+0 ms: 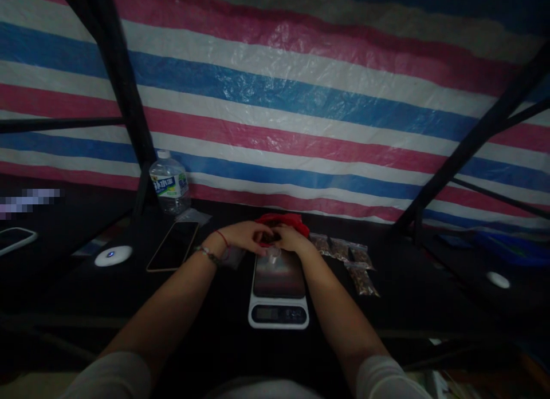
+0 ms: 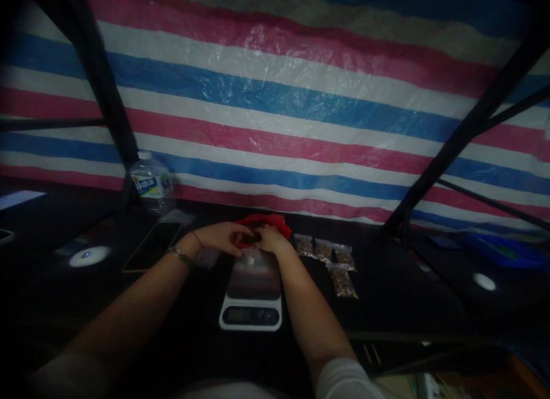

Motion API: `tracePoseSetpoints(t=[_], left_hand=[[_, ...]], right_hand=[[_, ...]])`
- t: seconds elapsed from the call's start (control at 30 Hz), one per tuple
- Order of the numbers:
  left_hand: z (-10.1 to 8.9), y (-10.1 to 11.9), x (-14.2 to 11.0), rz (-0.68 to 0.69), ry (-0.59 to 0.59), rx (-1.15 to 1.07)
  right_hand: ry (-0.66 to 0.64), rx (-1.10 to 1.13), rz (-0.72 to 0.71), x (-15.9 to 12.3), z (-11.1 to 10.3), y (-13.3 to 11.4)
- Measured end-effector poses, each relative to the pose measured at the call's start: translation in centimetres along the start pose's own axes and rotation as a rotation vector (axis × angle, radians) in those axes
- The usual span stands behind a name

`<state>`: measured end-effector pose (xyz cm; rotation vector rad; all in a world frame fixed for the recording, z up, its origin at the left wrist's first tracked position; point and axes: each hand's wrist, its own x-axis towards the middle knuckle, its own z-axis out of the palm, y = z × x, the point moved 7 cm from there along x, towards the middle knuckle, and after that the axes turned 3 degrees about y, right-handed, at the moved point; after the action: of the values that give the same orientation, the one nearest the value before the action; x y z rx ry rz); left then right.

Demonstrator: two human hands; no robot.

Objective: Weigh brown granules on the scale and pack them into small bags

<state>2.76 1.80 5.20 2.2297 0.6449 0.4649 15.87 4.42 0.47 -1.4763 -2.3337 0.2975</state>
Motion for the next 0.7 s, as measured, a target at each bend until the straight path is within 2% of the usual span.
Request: tracePoseSetpoints(t=[0.03,0.1,0.2,0.3,0.4,0.47,0.7], left_hand=[[1.3,0.6,0.4,0.037,-0.058,0.075],[2.8,1.2,1.1,0.085,-0.079,0.171],[3.6,1.3,1.6,0.122,-0.047,0.233],[2.8,0.8,1.7,0.129,0.054,0.257],[0.9,-0.5,1.5,0.027,0.243,0.303],[0.0,-1.6,1.5,-0.053,0.320,0.340],[0.5,-3.0,2.2,-0.183,0.301,0.528]], right_hand=[[-0.023,0.010,-0.017,0.1,0.1,-0.2],[-0.062,0.034,-0.062,0.3,0.3,-0.5],[-0.059,0.017,-0.092,0.5,0.1,-0.8],[-0.007,-0.016,-0.069,0.6,-0.2,-0.6],[0.047,-0.041,-0.044,0.7,-0.5,-0.2],[0.088,-0.035,-0.037,0.8,-0.9,0.1],[0.316,0.061,0.005,0.6,-3.6,0.4]])
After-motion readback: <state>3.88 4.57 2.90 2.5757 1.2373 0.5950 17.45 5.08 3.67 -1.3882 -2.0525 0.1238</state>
